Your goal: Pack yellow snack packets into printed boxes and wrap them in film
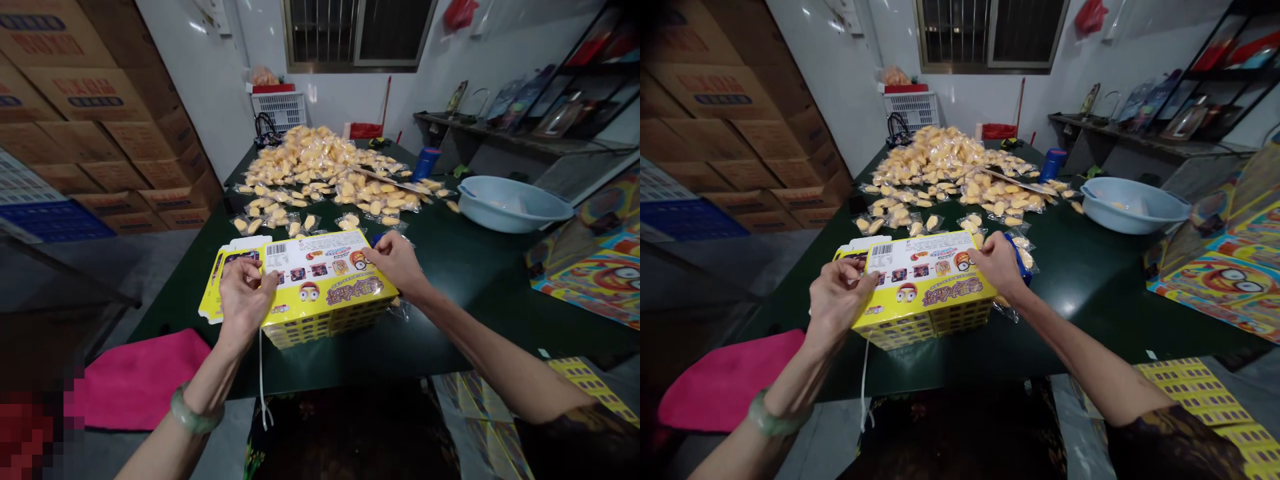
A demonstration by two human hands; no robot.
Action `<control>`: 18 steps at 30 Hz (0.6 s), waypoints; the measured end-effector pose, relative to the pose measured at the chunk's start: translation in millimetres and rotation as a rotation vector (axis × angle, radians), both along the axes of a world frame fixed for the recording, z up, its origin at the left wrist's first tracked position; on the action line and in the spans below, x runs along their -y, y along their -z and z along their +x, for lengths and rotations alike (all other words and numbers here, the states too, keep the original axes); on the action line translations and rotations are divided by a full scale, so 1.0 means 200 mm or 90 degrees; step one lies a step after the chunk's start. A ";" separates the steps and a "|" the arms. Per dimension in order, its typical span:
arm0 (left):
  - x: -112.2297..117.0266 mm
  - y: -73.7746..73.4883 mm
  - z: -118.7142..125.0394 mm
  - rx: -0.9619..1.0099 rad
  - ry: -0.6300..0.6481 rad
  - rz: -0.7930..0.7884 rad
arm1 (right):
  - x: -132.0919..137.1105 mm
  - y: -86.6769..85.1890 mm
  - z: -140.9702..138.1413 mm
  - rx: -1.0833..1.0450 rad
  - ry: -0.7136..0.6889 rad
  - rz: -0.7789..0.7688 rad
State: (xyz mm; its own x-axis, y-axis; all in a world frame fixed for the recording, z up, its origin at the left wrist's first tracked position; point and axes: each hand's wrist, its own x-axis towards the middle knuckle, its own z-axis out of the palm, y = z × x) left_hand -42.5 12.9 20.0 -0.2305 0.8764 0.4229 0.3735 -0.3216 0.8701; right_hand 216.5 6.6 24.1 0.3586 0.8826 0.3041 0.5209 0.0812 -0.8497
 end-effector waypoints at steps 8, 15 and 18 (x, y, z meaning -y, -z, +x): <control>0.01 -0.04 -0.07 0.184 -0.029 -0.061 | -0.06 -0.02 0.10 -0.143 0.011 -0.019; 0.25 -0.14 0.00 -0.525 0.294 0.160 | 0.16 -0.13 -0.14 0.403 -0.376 0.112; 0.25 -0.05 -0.11 -0.618 0.275 0.115 | 0.19 -0.07 -0.04 0.422 -0.413 0.028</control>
State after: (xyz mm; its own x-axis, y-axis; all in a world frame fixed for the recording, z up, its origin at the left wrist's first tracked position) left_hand -64.4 -37.5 30.6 0.5874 0.7096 0.3891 0.7030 -0.6856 0.1890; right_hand 208.5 -31.7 37.5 -0.4607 0.8321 0.3088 0.7405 0.5522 -0.3831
